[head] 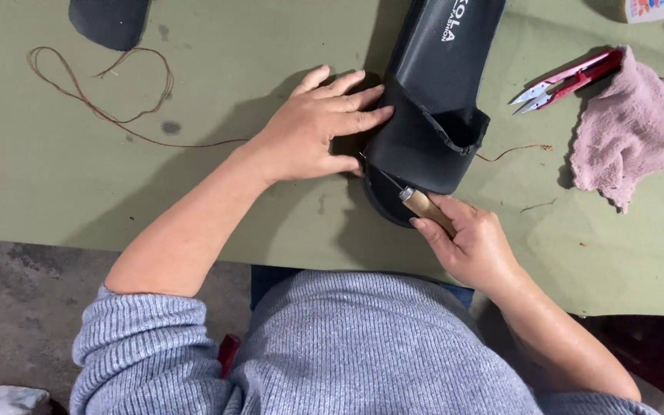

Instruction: Repairing a black sandal by stitching the strap to the sole using a hand awl and thread on a workbench.

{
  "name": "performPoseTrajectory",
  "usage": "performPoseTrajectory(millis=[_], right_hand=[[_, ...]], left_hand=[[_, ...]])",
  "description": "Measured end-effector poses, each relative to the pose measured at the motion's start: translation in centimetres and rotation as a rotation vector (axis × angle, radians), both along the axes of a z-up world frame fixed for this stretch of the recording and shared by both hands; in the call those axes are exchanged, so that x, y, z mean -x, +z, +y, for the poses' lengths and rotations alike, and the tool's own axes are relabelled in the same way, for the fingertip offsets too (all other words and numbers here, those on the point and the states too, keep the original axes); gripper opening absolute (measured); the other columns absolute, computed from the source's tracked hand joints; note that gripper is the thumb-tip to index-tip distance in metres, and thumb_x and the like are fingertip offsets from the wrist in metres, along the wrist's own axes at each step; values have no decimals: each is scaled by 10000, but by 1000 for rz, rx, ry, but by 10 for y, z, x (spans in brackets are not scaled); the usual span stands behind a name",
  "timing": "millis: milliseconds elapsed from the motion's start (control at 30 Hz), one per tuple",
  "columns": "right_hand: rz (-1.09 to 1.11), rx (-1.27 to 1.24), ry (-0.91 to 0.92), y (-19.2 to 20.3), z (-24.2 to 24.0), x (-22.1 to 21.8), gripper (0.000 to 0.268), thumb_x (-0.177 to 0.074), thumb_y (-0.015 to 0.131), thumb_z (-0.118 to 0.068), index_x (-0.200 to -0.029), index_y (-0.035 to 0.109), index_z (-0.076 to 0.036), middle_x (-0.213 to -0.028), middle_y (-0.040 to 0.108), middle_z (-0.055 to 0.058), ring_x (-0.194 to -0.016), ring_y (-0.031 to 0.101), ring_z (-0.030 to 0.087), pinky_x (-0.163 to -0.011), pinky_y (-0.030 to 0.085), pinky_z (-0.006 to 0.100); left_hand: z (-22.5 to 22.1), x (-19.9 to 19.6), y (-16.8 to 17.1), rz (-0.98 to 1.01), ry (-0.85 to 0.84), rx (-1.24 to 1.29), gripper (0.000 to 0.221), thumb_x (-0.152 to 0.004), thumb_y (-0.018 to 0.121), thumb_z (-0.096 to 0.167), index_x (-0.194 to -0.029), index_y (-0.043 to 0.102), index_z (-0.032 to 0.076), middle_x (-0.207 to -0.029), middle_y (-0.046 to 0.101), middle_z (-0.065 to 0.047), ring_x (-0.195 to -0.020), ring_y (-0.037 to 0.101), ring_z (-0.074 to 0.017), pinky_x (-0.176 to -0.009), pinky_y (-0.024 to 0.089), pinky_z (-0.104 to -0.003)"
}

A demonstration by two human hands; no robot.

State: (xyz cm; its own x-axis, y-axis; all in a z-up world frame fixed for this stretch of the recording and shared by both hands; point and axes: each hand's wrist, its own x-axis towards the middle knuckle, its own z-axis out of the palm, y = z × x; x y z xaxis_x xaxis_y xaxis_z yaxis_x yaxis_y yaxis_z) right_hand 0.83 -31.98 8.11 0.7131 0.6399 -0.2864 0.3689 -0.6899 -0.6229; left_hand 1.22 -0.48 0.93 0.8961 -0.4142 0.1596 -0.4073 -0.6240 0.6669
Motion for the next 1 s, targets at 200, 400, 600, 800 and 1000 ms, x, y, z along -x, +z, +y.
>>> performPoseTrajectory(millis=[200, 400, 600, 800, 1000], right_hand=[[-58, -4, -5, -8, 5, 4, 222, -992, 647, -288, -1084, 679, -89, -665, 561, 12, -554, 519, 220, -535, 436, 347], [-70, -31, 31, -10, 11, 1, 225, -1006, 630, -292, -1004, 666, -70, -638, 515, 24, -530, 465, 222, -523, 410, 353], [-4, -79, 13, -8, 10, -1, 289, -1018, 605, -325, -1076, 687, -54, -621, 461, 8, -556, 429, 184, -545, 392, 335], [62, -148, -32, -8, 5, -1, 353, -1042, 544, -392, -865, 580, -88, -659, 359, -26, -586, 329, 131, -538, 323, 298], [63, -158, -56, -13, 4, 1, 390, -1037, 559, -395, -793, 516, -93, -655, 345, -30, -586, 315, 123, -530, 299, 293]], left_hand=[[-4, 0, -9, -139, 20, -52, 847, -830, 853, 606, -1510, 543, 206, -1557, 542, -91, -1476, 431, -376, -1174, 266, -655], [-5, -1, -13, -141, 8, -42, 854, -828, 876, 569, -1514, 533, 193, -1560, 536, -120, -1483, 424, -379, -1189, 237, -641], [-6, 1, -15, -154, 21, -47, 872, -847, 860, 599, -1540, 499, 212, -1574, 527, -106, -1486, 434, -367, -1199, 249, -619], [7, 10, 1, -24, 87, -51, 730, -831, 852, 353, -1471, 580, 131, -1555, 520, -110, -1503, 334, -337, -1172, 205, -638], [8, 19, 14, 64, 176, 101, 179, -891, 803, 384, -886, 796, 205, -1499, 565, -158, -1507, 292, -385, -1191, 73, -671]])
